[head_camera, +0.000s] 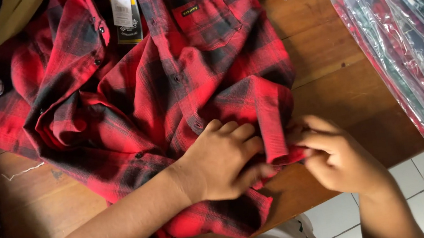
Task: Buttoning and folding a red and black checkered flannel shirt.
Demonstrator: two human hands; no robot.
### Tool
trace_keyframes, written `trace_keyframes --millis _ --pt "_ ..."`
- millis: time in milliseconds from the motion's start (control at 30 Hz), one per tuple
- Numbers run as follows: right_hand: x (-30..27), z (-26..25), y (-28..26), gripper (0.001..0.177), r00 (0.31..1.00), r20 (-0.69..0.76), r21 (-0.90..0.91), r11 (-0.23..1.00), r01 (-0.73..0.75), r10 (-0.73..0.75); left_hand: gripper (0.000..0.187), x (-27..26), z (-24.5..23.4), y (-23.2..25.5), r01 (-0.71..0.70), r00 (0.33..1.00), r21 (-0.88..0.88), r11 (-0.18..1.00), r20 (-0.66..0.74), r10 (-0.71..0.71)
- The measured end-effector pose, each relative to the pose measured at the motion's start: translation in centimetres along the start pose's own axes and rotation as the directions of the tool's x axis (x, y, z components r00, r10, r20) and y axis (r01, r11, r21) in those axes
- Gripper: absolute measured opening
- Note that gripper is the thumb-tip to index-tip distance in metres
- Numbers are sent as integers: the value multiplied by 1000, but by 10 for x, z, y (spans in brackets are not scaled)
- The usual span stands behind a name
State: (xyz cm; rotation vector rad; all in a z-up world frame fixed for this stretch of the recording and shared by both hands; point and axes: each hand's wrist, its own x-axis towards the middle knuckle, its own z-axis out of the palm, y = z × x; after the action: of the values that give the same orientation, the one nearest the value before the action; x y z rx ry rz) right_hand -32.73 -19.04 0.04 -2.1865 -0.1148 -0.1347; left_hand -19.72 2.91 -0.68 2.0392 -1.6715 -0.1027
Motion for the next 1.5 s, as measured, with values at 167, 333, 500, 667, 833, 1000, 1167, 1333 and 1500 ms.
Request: trace_keyframes --millis 167,333,500,667,833,1000,1167,1333,1500 --pt "4 13 -4 43 994 -66 -80 993 83 -88 43 7 3 18 62 998 -87 994 -21 -64" --pt "-2 21 -7 24 986 -166 40 999 -23 29 12 18 -21 27 23 992 -456 890 -103 -79" --pt "-25 20 26 11 915 -358 193 973 -124 188 10 20 -28 30 91 932 -757 647 -165 -324" --pt "-36 4 39 15 878 -451 104 986 -126 160 29 21 -38 19 -26 933 -852 523 -209 -294" --pt "-33 0 22 28 933 -343 -115 981 -155 108 33 7 -37 25 -63 964 -866 497 -182 -196" --pt "-53 -22 36 48 912 -386 -176 960 -219 137 21 -15 -26 32 -92 993 -710 698 -11 119" --pt "-72 -62 19 53 953 -293 -547 804 -234 78 41 -44 -29 37 -28 1000 -321 947 3 31" --pt "-98 -88 59 52 944 -152 -636 702 -321 293 56 -79 -34 40 -38 999 -13 999 -4 38" --pt "-82 -88 39 71 980 82 -781 623 -49 181 25 -104 -46 56 -77 997 28 997 -5 77"
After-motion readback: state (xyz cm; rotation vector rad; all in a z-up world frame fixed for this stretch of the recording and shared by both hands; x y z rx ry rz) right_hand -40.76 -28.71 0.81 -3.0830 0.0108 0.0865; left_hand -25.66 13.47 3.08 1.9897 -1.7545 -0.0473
